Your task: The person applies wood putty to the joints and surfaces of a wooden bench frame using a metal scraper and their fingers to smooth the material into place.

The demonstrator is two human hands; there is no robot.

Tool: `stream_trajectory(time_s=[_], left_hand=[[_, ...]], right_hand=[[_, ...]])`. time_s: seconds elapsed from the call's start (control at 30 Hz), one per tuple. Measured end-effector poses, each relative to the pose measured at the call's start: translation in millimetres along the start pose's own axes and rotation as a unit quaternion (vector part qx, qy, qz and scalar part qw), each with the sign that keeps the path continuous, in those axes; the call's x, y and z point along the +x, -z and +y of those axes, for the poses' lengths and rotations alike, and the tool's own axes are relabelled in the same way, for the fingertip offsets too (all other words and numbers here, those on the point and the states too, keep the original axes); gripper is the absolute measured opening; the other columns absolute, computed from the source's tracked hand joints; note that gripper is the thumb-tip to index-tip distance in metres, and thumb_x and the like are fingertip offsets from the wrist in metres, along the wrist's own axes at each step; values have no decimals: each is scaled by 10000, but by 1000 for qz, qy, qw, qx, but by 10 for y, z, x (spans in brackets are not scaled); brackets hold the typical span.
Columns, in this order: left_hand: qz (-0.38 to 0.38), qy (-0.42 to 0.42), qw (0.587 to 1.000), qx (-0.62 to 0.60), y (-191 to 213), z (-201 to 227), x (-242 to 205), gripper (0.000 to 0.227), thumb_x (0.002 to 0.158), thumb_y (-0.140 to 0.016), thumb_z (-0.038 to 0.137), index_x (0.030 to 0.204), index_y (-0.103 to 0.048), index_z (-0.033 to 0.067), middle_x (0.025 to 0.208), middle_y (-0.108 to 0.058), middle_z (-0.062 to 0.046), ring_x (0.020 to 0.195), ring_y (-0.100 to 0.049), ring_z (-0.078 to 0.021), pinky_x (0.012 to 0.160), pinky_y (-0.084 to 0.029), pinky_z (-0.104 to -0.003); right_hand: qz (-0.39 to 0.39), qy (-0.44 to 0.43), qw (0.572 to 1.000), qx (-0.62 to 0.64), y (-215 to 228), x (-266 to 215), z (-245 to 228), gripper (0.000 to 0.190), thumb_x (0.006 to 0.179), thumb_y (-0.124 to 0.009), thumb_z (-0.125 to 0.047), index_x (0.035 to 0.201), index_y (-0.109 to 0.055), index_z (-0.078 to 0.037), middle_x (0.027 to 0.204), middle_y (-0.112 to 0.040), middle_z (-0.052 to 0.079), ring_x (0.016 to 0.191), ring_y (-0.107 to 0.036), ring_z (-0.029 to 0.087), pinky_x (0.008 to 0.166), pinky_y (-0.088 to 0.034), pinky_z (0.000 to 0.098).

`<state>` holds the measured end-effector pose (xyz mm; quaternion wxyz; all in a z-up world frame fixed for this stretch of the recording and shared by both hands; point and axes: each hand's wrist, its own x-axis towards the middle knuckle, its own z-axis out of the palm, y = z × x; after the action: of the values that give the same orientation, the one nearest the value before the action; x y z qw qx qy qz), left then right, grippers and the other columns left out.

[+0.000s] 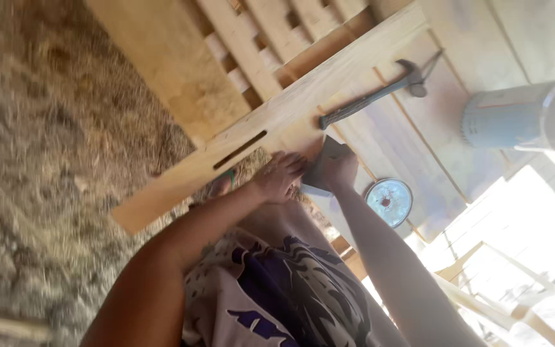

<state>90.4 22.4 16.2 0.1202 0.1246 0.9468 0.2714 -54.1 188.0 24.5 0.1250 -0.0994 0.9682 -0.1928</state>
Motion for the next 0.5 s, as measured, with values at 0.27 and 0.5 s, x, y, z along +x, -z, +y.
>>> stream_trajectory(time_s=[0.27, 0.5], left_hand=[[67, -26, 997, -34, -102, -104, 4, 652, 910, -612, 256, 1487, -451, -2, 1565, -389, -213, 1466, -335, -402, 1233, -209, -535], [-40, -177, 981, -72, -405, 358, -299, 447, 1013, -371, 144, 1424, -472, 2, 1636, -314, -179, 1532, -249, -341, 1236, -166, -559]], right_hand=[[-62, 86, 989, -103, 596, -153, 42, 181, 888, -616, -134, 1038, -714, -113, 892, -717, 182, 838, -696, 393, 743, -547, 523], [-116, 295, 934, -163, 843, -1065, -60, 442, 804, -594, -32, 1222, -678, -146, 1127, -666, 87, 1023, -655, 315, 823, -526, 485]])
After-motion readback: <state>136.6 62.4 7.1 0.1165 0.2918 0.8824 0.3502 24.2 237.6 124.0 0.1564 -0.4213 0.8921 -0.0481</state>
